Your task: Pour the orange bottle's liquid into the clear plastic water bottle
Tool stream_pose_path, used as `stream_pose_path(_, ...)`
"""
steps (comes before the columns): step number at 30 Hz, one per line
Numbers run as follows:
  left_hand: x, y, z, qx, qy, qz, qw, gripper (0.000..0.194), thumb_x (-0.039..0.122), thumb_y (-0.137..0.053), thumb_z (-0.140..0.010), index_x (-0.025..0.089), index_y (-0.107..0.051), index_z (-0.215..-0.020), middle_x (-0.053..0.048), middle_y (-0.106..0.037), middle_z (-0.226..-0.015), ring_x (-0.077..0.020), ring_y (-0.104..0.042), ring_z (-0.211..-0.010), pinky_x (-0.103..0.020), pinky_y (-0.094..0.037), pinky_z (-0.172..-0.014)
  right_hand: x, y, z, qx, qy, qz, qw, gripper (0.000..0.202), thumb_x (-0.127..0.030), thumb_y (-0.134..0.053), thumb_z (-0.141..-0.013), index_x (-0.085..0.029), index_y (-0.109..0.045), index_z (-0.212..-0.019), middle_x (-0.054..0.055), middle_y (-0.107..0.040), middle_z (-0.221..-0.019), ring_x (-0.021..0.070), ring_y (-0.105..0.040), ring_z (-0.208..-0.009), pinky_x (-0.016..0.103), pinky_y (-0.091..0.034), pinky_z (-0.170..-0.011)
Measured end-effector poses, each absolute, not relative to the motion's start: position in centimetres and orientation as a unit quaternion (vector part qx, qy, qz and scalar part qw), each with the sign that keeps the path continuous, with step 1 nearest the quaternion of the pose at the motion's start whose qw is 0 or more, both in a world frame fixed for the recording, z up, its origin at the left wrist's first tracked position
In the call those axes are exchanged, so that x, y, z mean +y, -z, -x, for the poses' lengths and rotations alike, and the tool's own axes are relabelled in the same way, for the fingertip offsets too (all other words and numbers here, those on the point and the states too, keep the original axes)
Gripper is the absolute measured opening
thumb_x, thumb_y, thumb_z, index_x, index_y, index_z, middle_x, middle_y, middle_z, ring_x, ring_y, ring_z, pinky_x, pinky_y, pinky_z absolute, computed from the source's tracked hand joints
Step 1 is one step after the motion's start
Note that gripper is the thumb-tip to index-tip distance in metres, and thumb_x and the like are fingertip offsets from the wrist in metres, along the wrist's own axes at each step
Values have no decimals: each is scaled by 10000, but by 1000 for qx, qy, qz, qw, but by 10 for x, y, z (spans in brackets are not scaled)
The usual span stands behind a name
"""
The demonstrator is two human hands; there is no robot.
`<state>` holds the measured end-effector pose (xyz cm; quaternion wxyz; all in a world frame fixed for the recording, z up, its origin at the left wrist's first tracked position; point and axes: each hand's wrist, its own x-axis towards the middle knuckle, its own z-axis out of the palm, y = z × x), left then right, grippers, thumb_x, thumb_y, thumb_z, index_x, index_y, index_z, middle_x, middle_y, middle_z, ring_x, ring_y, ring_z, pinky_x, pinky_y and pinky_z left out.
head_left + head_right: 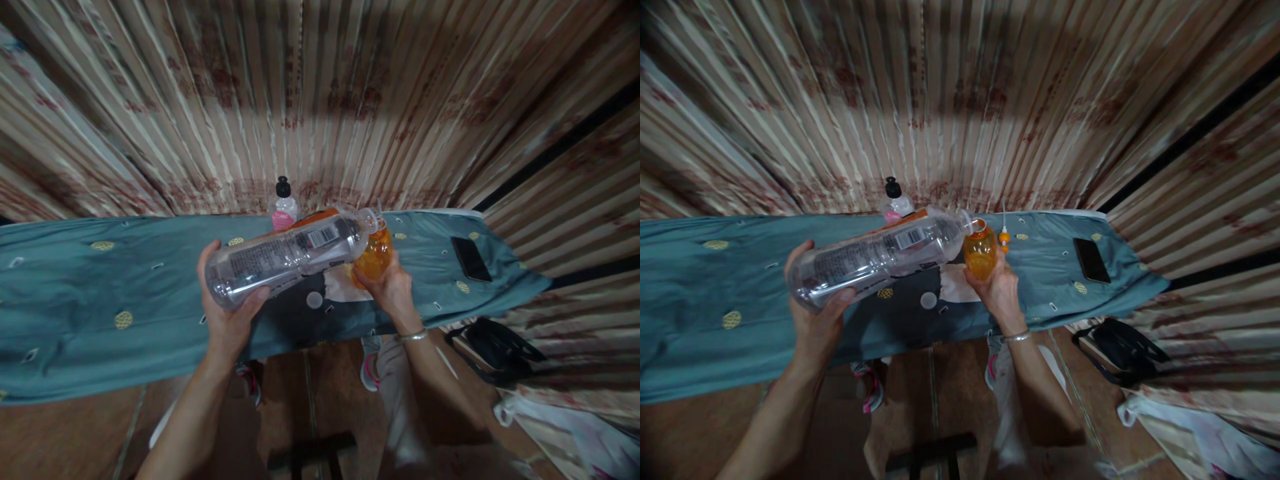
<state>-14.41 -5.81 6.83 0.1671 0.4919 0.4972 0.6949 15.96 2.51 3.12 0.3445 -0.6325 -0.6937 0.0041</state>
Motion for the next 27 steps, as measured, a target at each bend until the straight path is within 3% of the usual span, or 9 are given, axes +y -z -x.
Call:
stream_pose_path(4, -57, -70, 143, 494, -706, -481, 159, 985, 629, -951, -670, 261, -559, -1495, -55, -694, -1130, -256, -678, -965, -413, -587, -862, 25, -30, -160, -696, 0, 626, 350, 854, -822, -574, -918, -111, -542, -1389, 177, -804, -982, 331, -785, -848, 412, -613, -732)
stream_pose_path(12, -59, -72, 142, 509, -691, -494, 136, 897, 634, -918, -726, 305, -571, -1485, -50, -698, -1151, -267, -684, -992, -429, -608, -872, 25, -33, -159, -697, -3, 626, 349, 804, -768, -623, -910, -108, -553, -1363, 172, -802, -982, 328, -789, -866, 415, -621, -759)
stream_pose_path(27, -59, -73, 142, 515, -683, -501, 128, 906, 658, -895, -735, 293, -550, -1489, -57, -699, -1183, -288, -708, -1032, -463, -620, -907, 25, -34, -160, -692, -21, 642, 330, 855, -766, -648, -884, -101, -529, -1408, 185, -805, -1010, 335, -782, -866, 421, -618, -749)
